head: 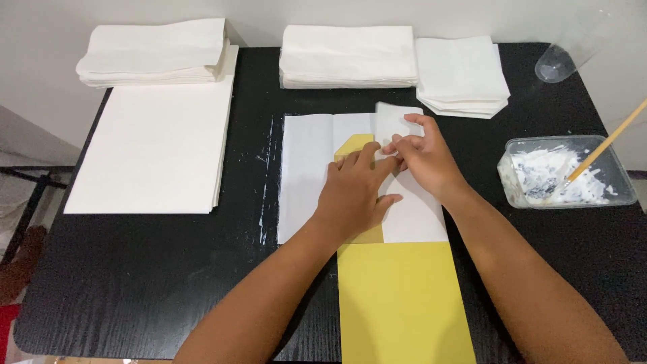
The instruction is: Assembling a paper bag by folding white paper over a yellow template and applying glue with a brush.
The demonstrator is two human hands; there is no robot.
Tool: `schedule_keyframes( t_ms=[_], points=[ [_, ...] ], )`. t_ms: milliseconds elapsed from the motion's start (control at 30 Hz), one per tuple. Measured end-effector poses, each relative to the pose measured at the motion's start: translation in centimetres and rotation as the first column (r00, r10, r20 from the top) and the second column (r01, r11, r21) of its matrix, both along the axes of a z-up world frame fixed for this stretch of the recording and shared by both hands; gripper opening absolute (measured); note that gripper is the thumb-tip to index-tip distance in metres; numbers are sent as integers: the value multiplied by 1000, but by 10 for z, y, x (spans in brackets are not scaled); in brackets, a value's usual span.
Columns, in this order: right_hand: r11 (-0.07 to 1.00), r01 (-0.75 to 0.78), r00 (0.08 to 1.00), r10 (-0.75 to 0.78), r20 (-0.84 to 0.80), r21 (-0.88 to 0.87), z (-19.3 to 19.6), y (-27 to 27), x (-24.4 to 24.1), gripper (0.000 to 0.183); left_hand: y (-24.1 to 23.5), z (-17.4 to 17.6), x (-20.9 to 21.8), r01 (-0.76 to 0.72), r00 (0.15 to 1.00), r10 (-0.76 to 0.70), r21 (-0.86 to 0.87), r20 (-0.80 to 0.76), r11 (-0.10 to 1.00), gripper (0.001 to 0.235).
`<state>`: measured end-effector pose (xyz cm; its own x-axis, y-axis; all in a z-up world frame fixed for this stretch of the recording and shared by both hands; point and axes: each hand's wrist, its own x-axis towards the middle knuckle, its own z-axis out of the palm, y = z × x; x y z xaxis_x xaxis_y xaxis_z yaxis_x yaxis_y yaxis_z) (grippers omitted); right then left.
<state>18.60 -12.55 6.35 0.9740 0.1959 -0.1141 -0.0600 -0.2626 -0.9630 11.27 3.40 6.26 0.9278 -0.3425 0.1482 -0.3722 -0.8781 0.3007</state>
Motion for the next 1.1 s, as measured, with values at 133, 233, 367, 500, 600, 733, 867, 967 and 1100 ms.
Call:
schedule_keyframes(
  t_ms=[133, 233, 367, 500, 600, 733, 867, 967, 1100],
  points=[
    [1000, -3, 1000, 2, 15, 25, -4, -1, 2, 51, 2, 4, -1, -10, 1000, 10, -17, -11, 1000, 56],
    [1000, 5, 993, -6, 122, 3, -11, -4, 6, 45, 3, -8, 3, -7, 1000, 7, -3, -6, 1000, 57],
    [889, 113, 837, 155, 524, -444, -18, -16, 12, 31, 5, -5, 2, 6, 999, -5, 48, -34, 999, 60],
    [740, 70, 824, 335, 458, -669, -30, -23, 18, 45, 8, 0, 3, 23, 999, -20, 66, -42, 998, 62],
    [617, -48, 880, 398, 259, -786, -24, -17, 12, 57, 10, 3, 2, 22, 999, -19, 60, -51, 998, 65],
    [535, -105, 920, 373, 123, -838, -11, -10, 8, 60, 13, 5, 4, 38, 995, -31, 65, -98, 997, 68],
    [537, -112, 924, 366, 111, -836, -12, -12, 11, 59, 14, 6, 2, 43, 995, -38, 50, -97, 998, 68],
    [582, -116, 922, 364, 131, -805, -23, -19, 22, 60, 14, 9, 2, 39, 994, -35, 40, -105, 998, 67],
    [619, -157, 907, 399, 136, -770, -19, -29, 26, 65, 16, 10, 4, 37, 995, -36, 5, -91, 999, 68]
  ],
)
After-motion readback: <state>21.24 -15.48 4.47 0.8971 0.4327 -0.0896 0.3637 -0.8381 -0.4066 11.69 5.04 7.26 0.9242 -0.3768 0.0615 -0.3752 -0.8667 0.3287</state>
